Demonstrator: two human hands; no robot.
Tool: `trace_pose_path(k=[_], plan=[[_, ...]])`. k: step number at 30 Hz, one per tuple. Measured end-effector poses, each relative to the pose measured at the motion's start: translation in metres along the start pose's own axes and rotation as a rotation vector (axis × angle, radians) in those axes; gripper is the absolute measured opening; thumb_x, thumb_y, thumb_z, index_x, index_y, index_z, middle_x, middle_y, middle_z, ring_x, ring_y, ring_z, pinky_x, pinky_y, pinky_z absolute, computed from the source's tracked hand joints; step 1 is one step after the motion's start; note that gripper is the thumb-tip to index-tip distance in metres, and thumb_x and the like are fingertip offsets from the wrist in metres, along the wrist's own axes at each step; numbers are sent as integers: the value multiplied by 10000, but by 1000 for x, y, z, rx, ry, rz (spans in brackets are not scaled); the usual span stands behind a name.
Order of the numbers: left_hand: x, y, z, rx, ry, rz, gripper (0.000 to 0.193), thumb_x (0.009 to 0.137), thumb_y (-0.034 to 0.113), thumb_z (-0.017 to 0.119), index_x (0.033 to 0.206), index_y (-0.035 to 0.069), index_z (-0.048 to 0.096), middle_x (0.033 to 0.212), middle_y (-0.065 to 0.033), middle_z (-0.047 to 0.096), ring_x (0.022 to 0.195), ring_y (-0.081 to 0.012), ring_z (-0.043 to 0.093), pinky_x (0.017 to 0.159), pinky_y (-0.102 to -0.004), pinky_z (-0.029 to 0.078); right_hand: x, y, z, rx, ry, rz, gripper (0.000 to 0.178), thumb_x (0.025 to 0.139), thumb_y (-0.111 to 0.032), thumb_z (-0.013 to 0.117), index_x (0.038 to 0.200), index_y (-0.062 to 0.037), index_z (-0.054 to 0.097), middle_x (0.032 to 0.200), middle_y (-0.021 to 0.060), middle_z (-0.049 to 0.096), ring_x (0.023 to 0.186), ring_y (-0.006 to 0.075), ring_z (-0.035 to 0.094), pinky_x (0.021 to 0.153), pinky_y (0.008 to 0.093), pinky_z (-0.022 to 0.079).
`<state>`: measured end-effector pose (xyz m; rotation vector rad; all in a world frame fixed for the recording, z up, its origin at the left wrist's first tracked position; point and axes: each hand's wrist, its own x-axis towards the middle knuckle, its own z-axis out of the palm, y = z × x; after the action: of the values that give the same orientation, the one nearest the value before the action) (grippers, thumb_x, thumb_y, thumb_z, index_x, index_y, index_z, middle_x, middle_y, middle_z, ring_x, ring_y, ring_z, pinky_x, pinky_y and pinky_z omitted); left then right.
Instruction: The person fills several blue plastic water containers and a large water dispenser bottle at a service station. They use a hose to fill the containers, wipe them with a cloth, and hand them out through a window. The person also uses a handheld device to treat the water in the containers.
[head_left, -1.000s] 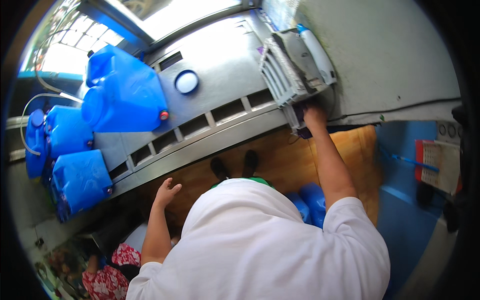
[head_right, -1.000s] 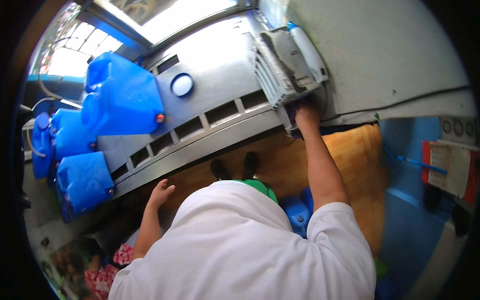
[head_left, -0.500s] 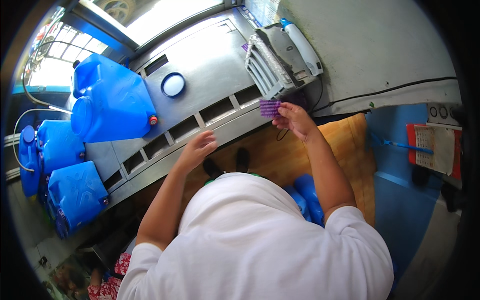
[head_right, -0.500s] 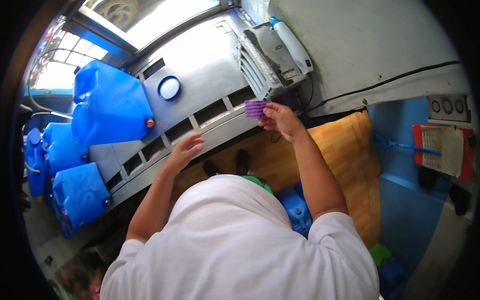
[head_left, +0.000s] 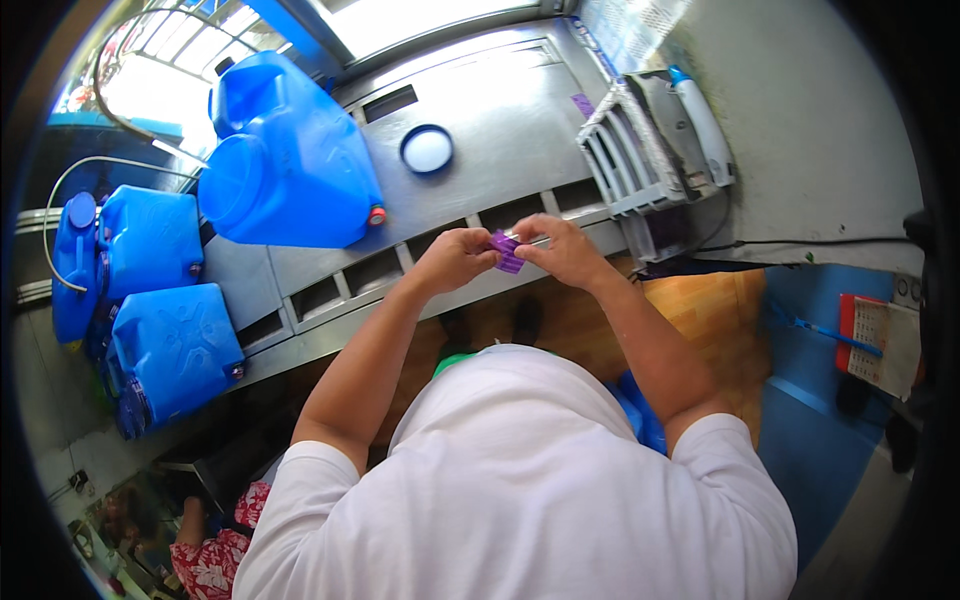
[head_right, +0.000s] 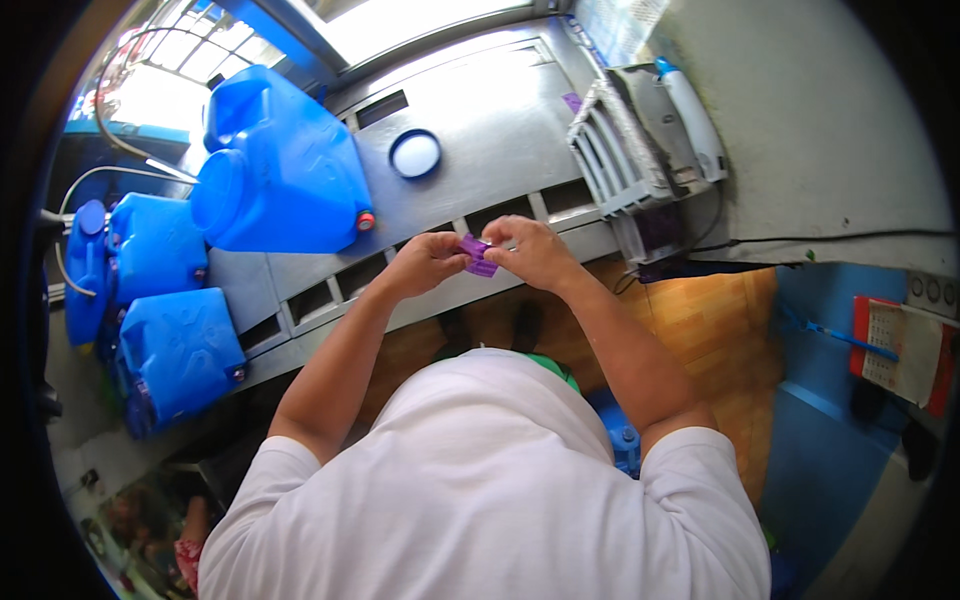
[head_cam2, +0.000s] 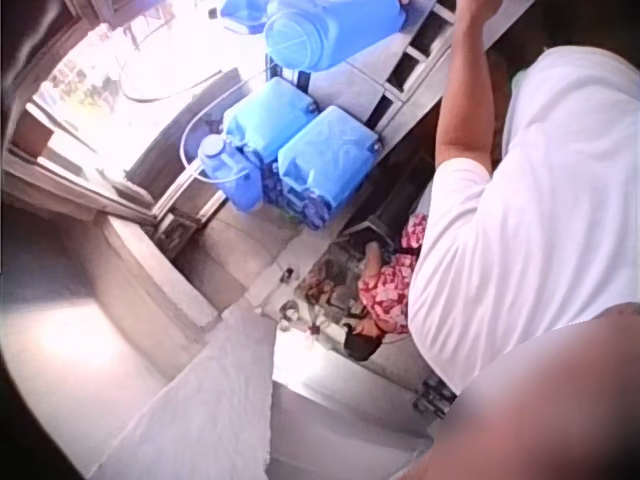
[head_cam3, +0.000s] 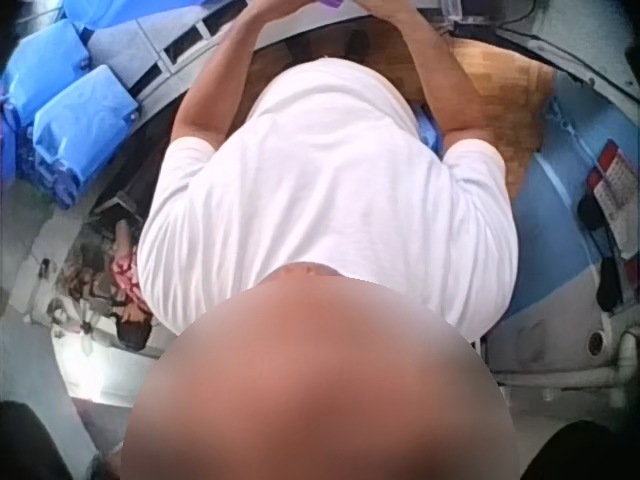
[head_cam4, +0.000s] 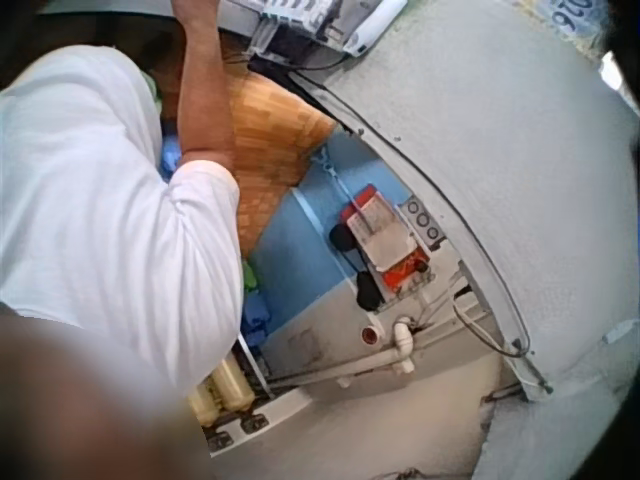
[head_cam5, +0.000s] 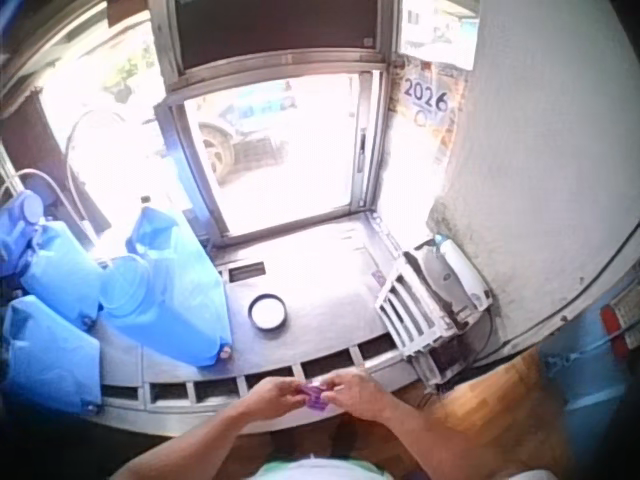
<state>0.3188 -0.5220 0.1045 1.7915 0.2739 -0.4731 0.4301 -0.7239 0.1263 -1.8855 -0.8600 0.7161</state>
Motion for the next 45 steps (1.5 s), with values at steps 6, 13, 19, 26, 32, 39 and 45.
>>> trace_pose_path(k=[6,13,19,26,32,39,45], plan=[[-37,-42,-47,-400,164,-174,283,882,222,672,1100,55,606,946,-13,654,856,-88,608,807,-257,470,48,10,100,384,97,244,184,800,-107,673,959,-16,656,829,63,673,747,111,615,705,271,499],[-52,-134,-97,-486,194,-335,186,913,287,611,991,119,631,899,15,670,840,-79,617,756,-255,452,86,12,173,295,115,413,208,776,-158,691,914,-5,668,789,84,673,718,150,619,678,301,494],[-40,-173,-124,-493,310,-417,136,915,253,578,931,122,612,840,26,647,768,-74,605,657,-219,419,117,27,202,597,-69,416,191,776,-186,694,873,-21,687,748,63,666,684,129,599,653,286,481],[-22,-192,-134,-457,330,-511,146,924,267,530,923,134,590,847,27,633,735,-84,596,628,-221,411,156,23,218,477,-17,433,212,786,-214,681,881,-23,676,762,58,662,683,108,590,649,269,483],[-17,-203,-137,-542,293,-531,217,923,359,538,1001,158,563,918,19,639,823,-106,613,737,-285,442,166,31,233,689,74,409,239,780,-226,684,906,-24,669,793,75,670,721,126,607,701,277,489],[-18,-205,-131,-439,328,-557,286,917,414,553,1017,146,565,917,9,644,776,-92,598,667,-272,439,182,32,249,270,288,468,304,806,-328,582,983,-103,683,946,136,688,897,295,654,819,381,500],[2,-245,-134,-369,383,-366,202,892,345,580,1004,177,574,842,31,594,722,-88,579,631,-259,439,193,12,267,-40,-93,344,396,820,-343,448,990,-71,681,1045,205,654,1005,362,618,884,459,482]])
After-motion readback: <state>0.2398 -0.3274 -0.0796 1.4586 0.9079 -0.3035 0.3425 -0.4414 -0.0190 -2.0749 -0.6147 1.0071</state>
